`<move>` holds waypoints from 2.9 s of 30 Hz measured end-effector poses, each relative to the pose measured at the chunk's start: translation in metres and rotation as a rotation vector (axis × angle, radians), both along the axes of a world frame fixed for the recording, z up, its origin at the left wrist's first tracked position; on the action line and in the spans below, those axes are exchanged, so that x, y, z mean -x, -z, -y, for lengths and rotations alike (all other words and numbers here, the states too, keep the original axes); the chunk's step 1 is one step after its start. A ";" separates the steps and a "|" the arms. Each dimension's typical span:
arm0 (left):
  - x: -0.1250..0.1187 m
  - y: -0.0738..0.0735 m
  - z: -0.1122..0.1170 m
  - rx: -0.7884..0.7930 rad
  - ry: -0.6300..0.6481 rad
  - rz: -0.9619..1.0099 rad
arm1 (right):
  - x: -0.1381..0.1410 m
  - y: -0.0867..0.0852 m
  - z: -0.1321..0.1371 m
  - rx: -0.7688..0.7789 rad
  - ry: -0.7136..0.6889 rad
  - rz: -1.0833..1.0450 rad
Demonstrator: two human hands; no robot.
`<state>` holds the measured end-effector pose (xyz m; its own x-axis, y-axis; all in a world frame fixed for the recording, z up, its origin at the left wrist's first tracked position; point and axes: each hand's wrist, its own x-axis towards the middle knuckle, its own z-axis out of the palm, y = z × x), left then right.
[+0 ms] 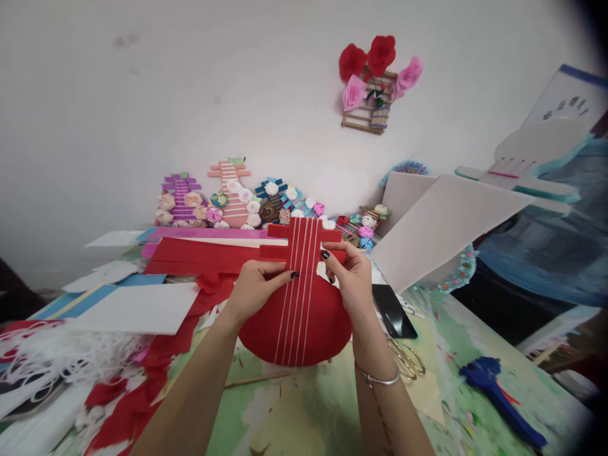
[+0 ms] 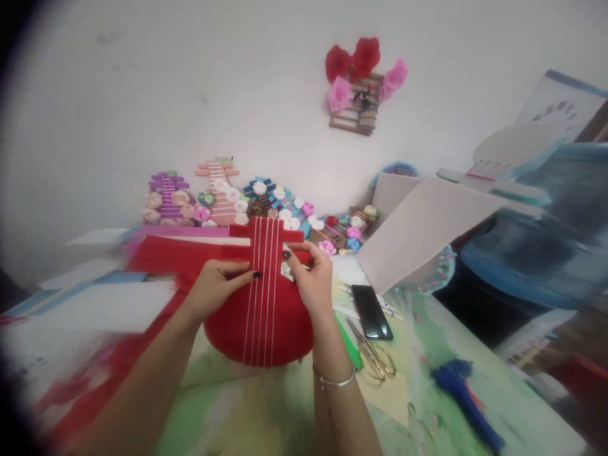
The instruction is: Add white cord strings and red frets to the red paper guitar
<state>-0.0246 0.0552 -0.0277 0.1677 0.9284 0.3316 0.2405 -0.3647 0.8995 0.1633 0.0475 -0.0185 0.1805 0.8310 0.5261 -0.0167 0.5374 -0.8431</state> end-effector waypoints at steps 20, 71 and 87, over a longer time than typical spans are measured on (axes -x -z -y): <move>-0.006 -0.005 0.008 -0.078 -0.063 0.113 | 0.001 0.001 0.001 -0.023 -0.076 -0.024; 0.004 -0.013 0.010 -0.077 -0.086 0.539 | 0.013 0.001 0.009 -0.024 -0.172 -0.008; 0.006 -0.011 0.011 -0.054 -0.045 0.481 | 0.016 0.002 0.010 -0.037 -0.156 0.012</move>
